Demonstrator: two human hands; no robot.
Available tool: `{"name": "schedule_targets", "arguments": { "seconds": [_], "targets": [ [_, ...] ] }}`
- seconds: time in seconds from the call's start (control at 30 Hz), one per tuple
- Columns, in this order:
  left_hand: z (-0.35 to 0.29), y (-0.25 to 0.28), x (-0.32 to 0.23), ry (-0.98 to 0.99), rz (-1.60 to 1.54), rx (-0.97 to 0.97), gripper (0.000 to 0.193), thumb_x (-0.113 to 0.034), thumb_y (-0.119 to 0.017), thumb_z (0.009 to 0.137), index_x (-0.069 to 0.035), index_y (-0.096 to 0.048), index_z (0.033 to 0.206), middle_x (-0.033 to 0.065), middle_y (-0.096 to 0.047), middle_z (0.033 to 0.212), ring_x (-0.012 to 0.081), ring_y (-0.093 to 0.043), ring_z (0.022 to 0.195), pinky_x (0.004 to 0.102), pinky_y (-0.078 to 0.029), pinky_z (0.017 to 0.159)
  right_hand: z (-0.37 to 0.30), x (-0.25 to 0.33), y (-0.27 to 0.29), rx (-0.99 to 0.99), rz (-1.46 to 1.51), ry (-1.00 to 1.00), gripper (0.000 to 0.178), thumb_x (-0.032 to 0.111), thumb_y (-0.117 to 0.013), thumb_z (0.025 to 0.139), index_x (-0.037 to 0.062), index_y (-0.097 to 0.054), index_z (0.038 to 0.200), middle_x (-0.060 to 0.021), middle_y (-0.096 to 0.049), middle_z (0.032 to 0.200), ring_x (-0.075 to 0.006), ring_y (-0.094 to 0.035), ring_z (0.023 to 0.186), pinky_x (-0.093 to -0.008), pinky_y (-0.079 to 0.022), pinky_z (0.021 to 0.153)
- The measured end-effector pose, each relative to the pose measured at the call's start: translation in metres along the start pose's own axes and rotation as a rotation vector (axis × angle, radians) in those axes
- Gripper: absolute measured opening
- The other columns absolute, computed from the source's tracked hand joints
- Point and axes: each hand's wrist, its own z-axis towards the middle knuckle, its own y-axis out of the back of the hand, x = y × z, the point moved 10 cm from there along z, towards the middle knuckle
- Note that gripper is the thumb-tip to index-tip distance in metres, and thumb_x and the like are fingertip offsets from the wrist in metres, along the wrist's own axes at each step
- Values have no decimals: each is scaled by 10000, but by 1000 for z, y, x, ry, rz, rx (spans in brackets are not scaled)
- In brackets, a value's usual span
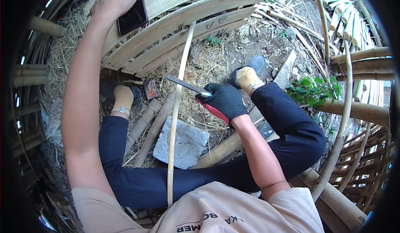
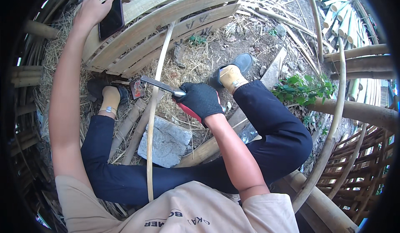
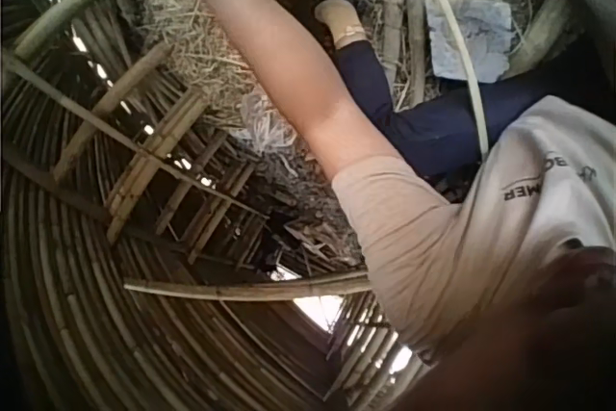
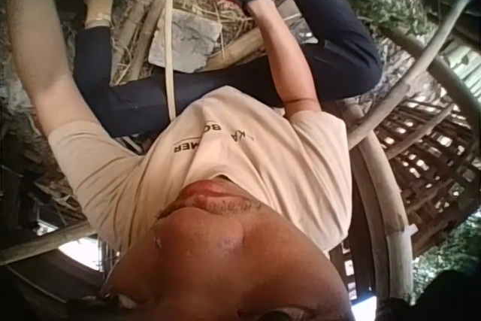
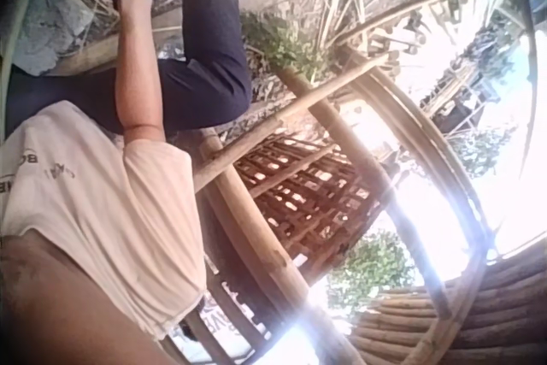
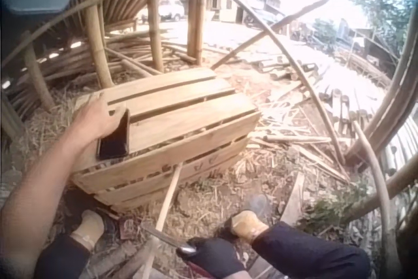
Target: The person strips a long bamboo stalk by hand using a small blade, scraping the outer layer repeatedly while rotating and advancing the stalk.
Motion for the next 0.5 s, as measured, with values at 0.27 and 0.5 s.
{"name": "schedule_targets", "arguments": {
  "seconds": [0.27,0.5],
  "targets": [
    [-199,22,70,229,-633,73,409,-372,-586,1014,28,-672,1022,167,-698,807,305,-674,710,408,-526,691,-6,-2,22,-58,-40,-52,383,493,-692,860,127,-757,950,-167,-735,857,-374,-713,823,-463,-555,770],
    [-360,-61,-22,51,-590,1022,497,-421,-570,1000,65,-647,1070,262,-705,907,391,-707,887,462,-532,830,-10,7,35,-74,-63,-99,365,448,-696,882,112,-696,1022,-192,-721,887,-395,-701,862,-466,-536,773]
  ]
}}
